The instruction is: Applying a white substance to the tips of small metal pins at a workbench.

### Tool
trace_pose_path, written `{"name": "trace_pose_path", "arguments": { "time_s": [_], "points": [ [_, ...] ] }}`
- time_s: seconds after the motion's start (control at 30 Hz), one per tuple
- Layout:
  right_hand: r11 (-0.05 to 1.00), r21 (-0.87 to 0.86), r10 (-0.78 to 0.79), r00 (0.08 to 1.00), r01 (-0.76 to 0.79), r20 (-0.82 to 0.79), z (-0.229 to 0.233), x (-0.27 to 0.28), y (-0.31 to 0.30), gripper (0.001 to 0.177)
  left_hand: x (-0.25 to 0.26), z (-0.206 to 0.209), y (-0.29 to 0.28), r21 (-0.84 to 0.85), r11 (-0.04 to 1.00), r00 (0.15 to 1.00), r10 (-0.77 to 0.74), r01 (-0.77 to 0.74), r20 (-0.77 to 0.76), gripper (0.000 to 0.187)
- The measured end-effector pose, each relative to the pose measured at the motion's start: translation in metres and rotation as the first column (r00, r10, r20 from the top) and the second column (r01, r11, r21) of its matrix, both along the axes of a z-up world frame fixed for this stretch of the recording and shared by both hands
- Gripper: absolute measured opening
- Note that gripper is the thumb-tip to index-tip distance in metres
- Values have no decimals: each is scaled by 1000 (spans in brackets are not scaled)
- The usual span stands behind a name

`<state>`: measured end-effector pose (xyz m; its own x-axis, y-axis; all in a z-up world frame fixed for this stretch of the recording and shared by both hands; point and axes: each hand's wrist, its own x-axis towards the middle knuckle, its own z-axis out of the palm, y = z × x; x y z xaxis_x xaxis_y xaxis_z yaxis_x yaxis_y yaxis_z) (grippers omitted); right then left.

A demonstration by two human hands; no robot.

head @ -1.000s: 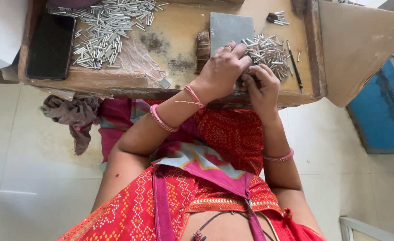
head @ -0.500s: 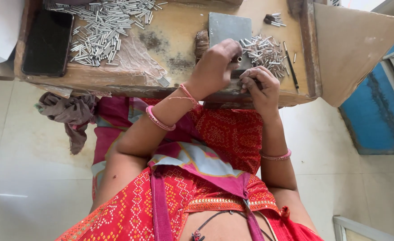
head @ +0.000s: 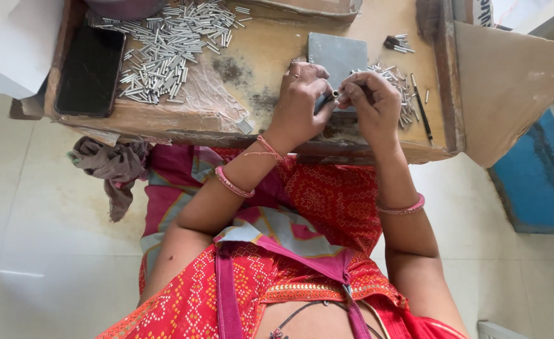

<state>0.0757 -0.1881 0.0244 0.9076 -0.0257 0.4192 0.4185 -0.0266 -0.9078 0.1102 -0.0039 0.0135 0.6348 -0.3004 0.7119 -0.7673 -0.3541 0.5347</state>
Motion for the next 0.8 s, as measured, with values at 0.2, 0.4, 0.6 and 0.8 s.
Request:
{"name": "trace_pose_path", "arguments": {
  "time_s": [0.2,0.4,0.6,0.8],
  "points": [
    [808,-565,-126,986,164,106,37,-8,17,3,2,-4,-1,-23,1000,1000,-8,8,-17,18],
    [565,-756,-97,937,330,337,31,-13,26,6,1,-4,0,-34,999,1000,-16,16,-7,21],
    [571,-751,-92,935,332,343,26,-25,30,30,2,-5,0,-10,1000,1000,17,-17,1,20],
    [505,-706,-93,844,497,527,3,-32,21,36,5,-8,-2,-22,1000,1000,-1,0,-4,21]
  ]
}}
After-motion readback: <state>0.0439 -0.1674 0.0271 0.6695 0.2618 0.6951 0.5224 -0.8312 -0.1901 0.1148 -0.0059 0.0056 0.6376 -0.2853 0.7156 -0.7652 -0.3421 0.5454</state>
